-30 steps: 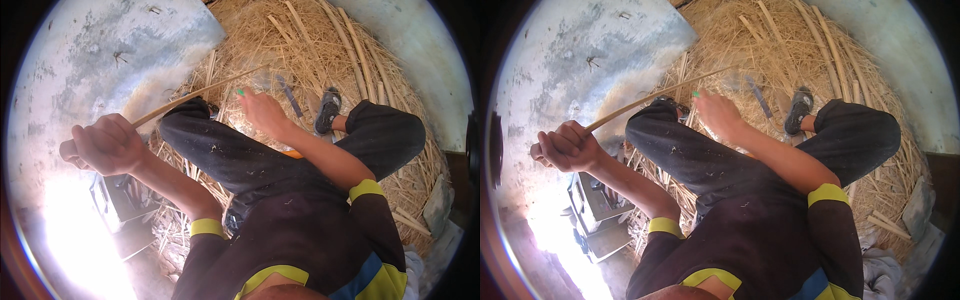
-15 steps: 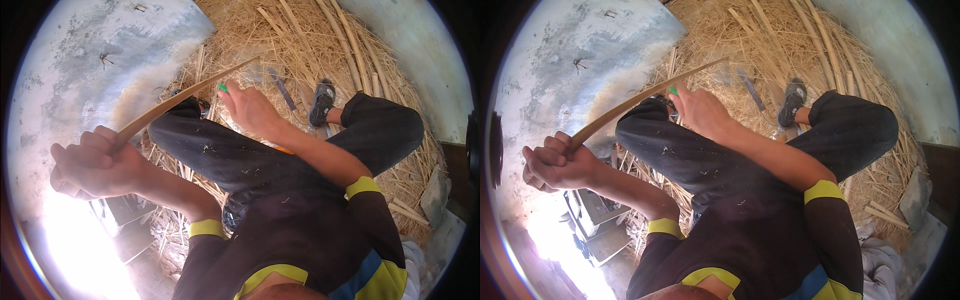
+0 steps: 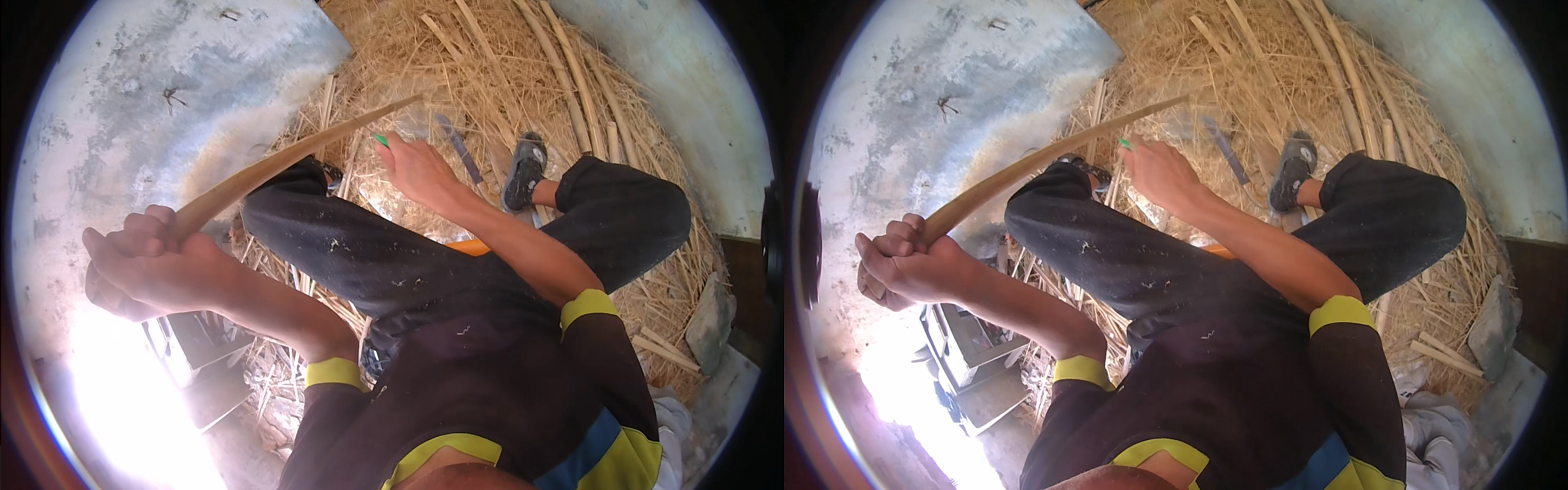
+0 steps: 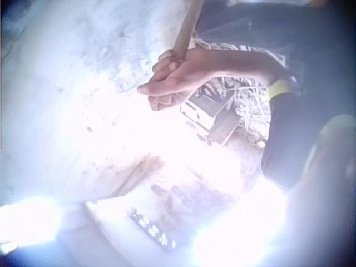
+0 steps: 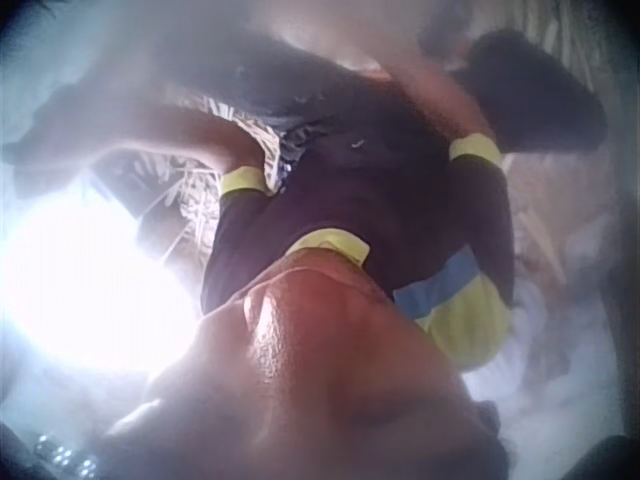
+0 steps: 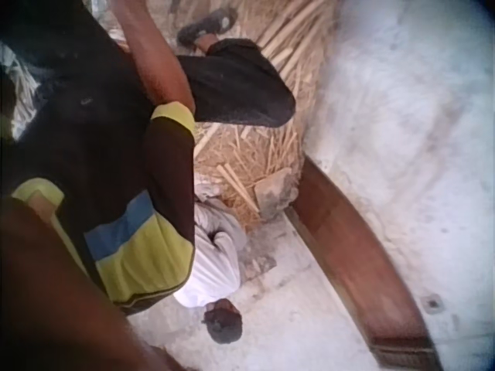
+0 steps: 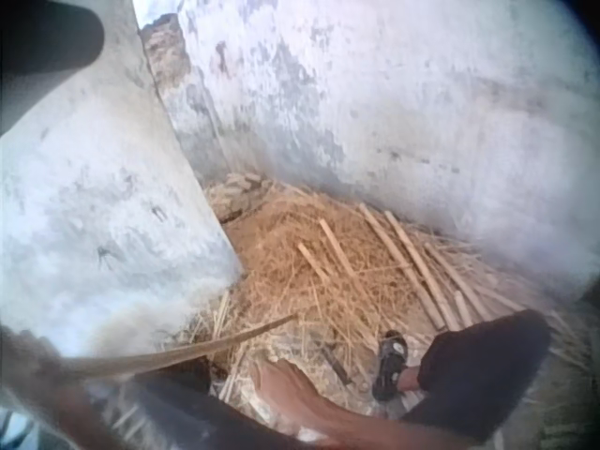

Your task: The person sits on a straw-covered floor and uses a green-handled knife to shave a long, thin bamboo stick. They hold the stick with their left hand and repeatedly scrape the blade along its length to remove the outer layer, producing fine shavings.

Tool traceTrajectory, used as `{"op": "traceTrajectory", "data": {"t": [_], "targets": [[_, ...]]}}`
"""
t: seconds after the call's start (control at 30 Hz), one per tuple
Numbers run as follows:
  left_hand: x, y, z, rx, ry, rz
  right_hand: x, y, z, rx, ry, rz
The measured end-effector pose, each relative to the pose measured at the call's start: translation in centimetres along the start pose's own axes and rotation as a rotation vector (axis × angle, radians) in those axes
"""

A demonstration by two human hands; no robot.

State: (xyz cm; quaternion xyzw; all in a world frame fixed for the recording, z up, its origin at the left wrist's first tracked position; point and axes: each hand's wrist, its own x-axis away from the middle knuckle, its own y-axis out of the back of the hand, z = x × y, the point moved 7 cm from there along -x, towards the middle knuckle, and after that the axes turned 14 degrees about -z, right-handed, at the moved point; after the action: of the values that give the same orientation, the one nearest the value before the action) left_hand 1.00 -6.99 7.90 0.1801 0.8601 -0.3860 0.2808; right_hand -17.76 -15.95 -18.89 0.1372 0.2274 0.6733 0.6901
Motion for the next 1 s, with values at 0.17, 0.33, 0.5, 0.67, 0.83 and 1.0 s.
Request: {"op": "traceTrajectory", "data": {"t": [0.17,0.33,0.5,0.67,0.83,1.0], "targets": [[0.4,-0.5,-0.4,-0.012,-0.036,-0.021,0.2,-1.0,1.5,-0.007,0.094,-0.054],[-0.2,0.0,-0.1,-0.027,0.007,-0.036,-0.3,0.2,5.0,0.053,0.253,-0.09],[-0.2,-0.4,-0.1,-0.045,-0.029,-0.028,-0.6,-1.7,-2.9,0.176,0.03,-0.033],[0.1,0.0,0.0,0.019,0.01,-0.02,0.6,0.3,4.4,-0.142,0.07,0.047],[-0.3,-0.5,0.0,0.065,-0.039,0.162,2.9,2.5,10.2,-0.138,0.313,-0.085],[-0.5,-0.6,0.5,0.127,0.025,0.227,1.3,1.9,5.3,0.051,0.124,-0.059]]}}
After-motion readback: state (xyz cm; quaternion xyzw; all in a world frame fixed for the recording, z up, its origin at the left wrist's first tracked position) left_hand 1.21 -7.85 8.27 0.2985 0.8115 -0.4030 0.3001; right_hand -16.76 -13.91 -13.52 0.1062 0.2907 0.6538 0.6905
